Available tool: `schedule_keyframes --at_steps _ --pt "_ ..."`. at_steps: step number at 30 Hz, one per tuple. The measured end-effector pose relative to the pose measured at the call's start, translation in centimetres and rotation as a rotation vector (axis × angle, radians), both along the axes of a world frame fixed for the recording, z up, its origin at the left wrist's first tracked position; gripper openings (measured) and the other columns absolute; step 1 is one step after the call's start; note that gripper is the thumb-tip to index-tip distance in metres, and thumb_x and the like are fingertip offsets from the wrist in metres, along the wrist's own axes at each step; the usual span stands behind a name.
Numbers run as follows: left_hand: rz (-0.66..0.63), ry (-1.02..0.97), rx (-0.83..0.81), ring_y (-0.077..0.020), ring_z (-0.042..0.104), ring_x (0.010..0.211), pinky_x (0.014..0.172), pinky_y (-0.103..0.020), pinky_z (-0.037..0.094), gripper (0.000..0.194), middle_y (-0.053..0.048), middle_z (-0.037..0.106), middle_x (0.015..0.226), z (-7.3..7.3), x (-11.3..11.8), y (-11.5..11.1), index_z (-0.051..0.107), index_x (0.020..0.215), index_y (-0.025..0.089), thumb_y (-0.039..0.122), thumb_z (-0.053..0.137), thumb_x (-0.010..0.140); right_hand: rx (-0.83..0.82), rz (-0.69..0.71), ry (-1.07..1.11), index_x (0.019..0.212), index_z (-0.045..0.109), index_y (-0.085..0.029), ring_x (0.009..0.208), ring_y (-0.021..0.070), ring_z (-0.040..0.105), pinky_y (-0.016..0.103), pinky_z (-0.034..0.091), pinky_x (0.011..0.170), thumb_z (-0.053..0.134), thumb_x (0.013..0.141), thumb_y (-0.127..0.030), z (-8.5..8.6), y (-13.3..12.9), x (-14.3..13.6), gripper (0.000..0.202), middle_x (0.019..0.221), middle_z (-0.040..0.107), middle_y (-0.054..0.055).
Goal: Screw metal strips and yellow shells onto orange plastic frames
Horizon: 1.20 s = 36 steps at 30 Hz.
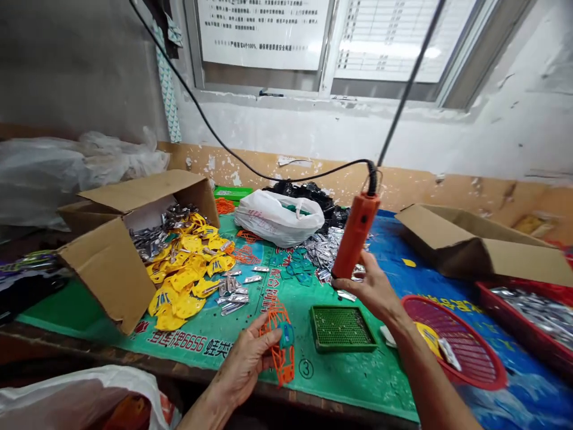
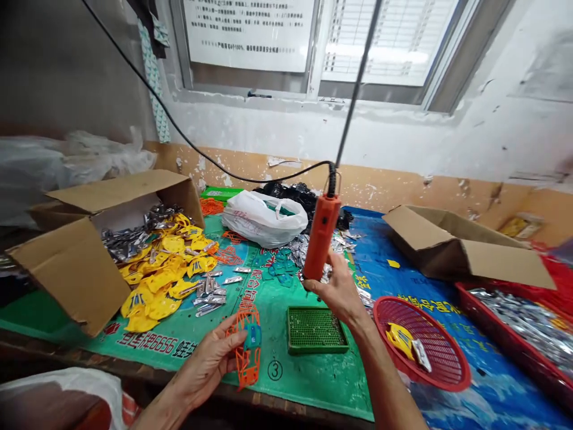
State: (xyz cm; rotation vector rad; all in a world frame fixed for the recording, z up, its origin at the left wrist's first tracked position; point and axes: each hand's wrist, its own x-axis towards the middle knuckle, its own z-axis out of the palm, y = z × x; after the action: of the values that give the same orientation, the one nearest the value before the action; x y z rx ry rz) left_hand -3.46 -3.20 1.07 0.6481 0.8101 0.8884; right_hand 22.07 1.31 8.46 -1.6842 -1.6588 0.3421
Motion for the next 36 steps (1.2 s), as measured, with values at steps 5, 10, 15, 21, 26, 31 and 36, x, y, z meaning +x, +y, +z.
schedule_keyframes --at_steps 5,10,15,21,26,31,36 --pt "-0.015 0.054 0.009 -0.0154 0.067 0.071 0.065 -0.028 0.054 0.074 -0.009 0.07 0.106 0.6 -0.6 0.0 0.048 0.133 0.018 0.023 0.081 0.066 -0.254 -0.006 -0.194 0.122 0.053 -0.017 0.111 0.0229 0.057 0.04 0.049 0.092 0.064 0.083 -0.028 -2.7 1.7 2.3 0.041 0.125 0.057 0.01" --pt "-0.034 0.054 0.034 -0.0131 0.064 0.069 0.065 -0.026 0.053 0.065 -0.004 0.07 0.097 0.8 -1.2 0.9 0.053 0.124 0.018 0.022 0.08 0.065 -0.498 -0.085 -0.375 0.117 0.056 -0.016 0.101 0.0229 0.061 0.042 0.053 0.083 0.056 0.089 -0.034 -5.2 3.6 2.8 0.034 0.119 0.059 0.007" --pt "-0.034 0.014 0.004 -0.013 0.063 0.065 0.06 -0.025 0.052 0.042 -0.003 0.07 0.086 0.3 -2.0 2.1 0.06 0.102 0.015 0.024 0.08 0.066 -0.669 -0.12 -0.524 0.118 0.055 -0.017 0.101 0.0211 0.061 0.042 0.052 0.084 0.056 0.09 -0.032 -6.7 5.4 3.1 0.032 0.12 0.058 0.009" --pt "0.01 -0.106 -0.103 -0.0155 0.067 0.08 0.073 -0.026 0.053 0.034 -0.004 0.073 0.09 0.6 -2.2 3.6 0.064 0.096 0.016 0.018 0.079 0.066 -0.713 -0.109 -0.629 0.118 0.055 -0.016 0.102 0.0214 0.06 0.041 0.052 0.084 0.057 0.089 -0.032 -7.8 5.9 3.0 0.033 0.12 0.058 0.01" --pt "-0.009 -0.143 -0.213 -0.0129 0.062 0.066 0.066 -0.031 0.055 0.03 0.0 0.069 0.081 0.8 -1.8 4.2 0.066 0.093 0.019 0.014 0.078 0.065 -0.72 -0.078 -0.652 0.118 0.055 -0.017 0.102 0.0215 0.06 0.042 0.052 0.085 0.056 0.089 -0.032 -7.7 5.7 3.2 0.033 0.12 0.058 0.009" --pt "-0.091 -0.186 -0.188 -0.0117 0.06 0.065 0.067 -0.034 0.056 0.033 -0.001 0.068 0.085 0.4 -1.6 4.0 0.068 0.095 0.019 0.013 0.078 0.065 -0.771 -0.042 -0.584 0.118 0.056 -0.016 0.101 0.0223 0.061 0.041 0.053 0.082 0.057 0.089 -0.033 -6.9 6.6 4.0 0.034 0.12 0.058 0.008" --pt "-0.092 -0.124 -0.173 -0.0125 0.06 0.069 0.064 -0.029 0.056 0.032 -0.001 0.067 0.086 0.2 -1.5 3.7 0.069 0.095 0.019 0.016 0.08 0.065 -0.697 -0.025 -0.492 0.118 0.056 -0.016 0.101 0.022 0.061 0.042 0.053 0.083 0.056 0.089 -0.033 -6.9 6.7 3.8 0.033 0.119 0.059 0.008"
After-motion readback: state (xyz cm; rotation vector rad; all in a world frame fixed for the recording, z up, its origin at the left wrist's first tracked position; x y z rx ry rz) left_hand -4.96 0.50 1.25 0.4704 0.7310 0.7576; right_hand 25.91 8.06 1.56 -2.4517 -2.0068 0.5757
